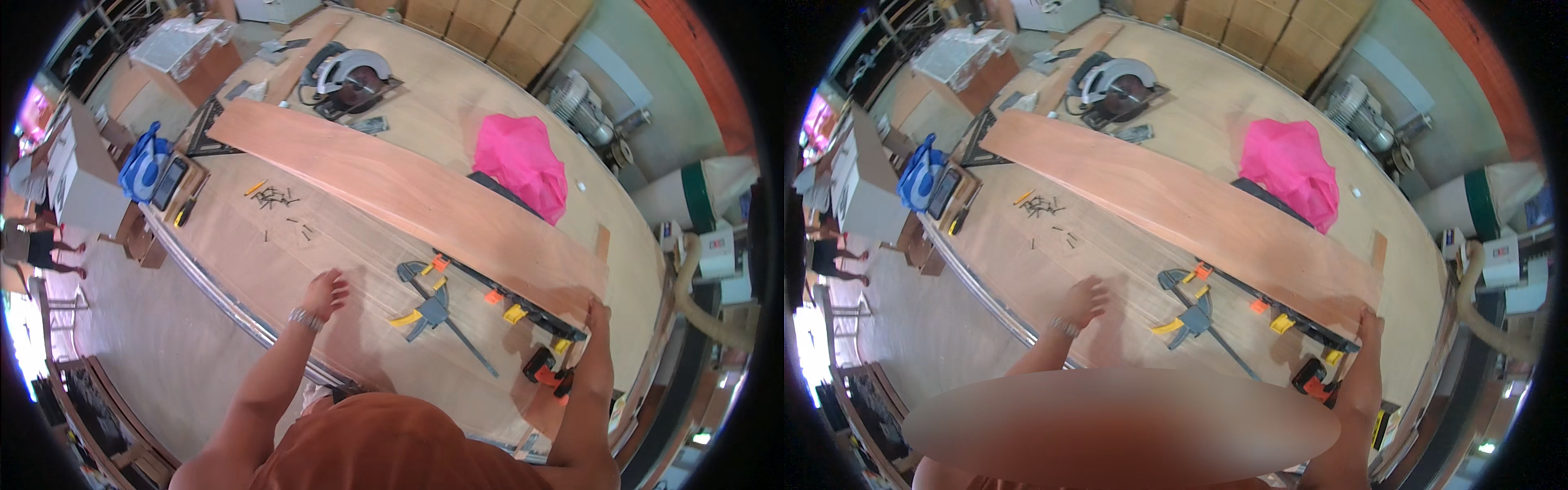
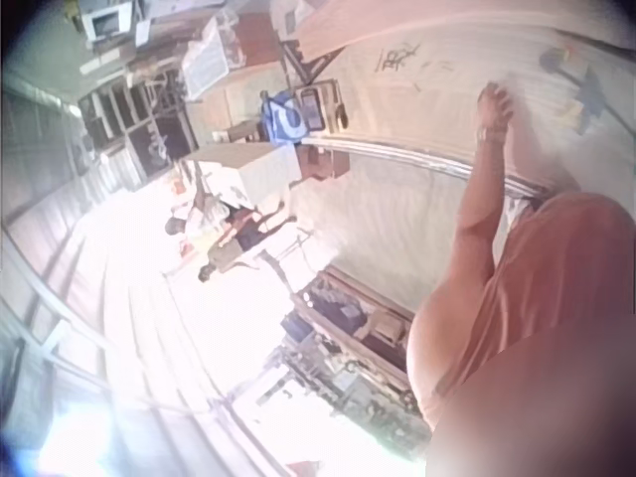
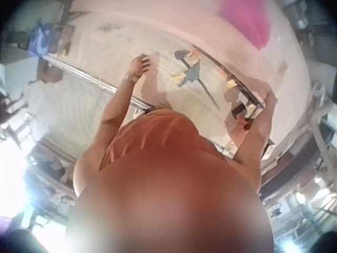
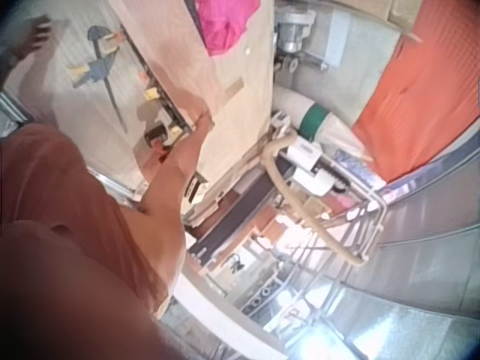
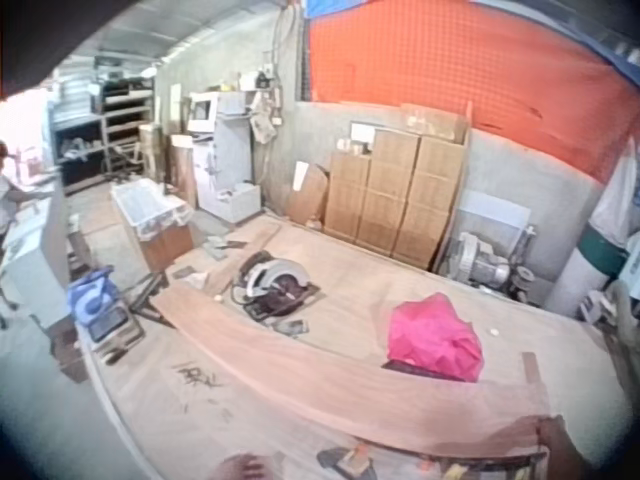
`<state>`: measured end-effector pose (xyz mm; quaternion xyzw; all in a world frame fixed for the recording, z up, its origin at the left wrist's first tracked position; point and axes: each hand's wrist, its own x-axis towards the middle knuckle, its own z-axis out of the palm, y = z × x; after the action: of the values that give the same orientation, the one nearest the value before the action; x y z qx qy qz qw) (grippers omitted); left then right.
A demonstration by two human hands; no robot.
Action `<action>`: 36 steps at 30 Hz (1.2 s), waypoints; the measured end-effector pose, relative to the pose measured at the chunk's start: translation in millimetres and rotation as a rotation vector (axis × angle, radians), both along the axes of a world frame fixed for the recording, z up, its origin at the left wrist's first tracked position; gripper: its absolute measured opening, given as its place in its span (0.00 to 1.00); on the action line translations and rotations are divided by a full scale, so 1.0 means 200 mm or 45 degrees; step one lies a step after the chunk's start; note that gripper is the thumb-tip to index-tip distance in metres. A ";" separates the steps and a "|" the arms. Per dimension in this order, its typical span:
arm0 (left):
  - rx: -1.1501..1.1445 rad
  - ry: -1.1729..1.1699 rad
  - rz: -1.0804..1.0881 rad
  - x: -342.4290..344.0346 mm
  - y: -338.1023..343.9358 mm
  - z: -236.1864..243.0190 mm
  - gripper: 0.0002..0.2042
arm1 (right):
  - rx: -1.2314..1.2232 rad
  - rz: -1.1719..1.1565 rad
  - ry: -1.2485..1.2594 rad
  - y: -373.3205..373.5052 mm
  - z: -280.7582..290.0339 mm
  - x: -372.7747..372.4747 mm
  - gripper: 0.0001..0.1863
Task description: The person uses a table saw to cut several rectangular wooden boards into smaller pieces. They feed each board through the saw blade, collect the cut pieces, and stack them on the table.
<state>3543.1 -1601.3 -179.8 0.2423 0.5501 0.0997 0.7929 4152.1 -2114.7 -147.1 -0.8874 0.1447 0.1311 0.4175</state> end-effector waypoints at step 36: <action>0.015 -0.677 0.976 0.91 0.92 0.01 0.26 | 0.431 0.070 -0.014 0.19 0.72 -0.08 0.36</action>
<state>3724.9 -1418.1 -177.8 -0.0080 0.3769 0.4471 0.8111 4135.5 -2076.6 -3.6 -0.8087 0.0939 0.1603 0.5581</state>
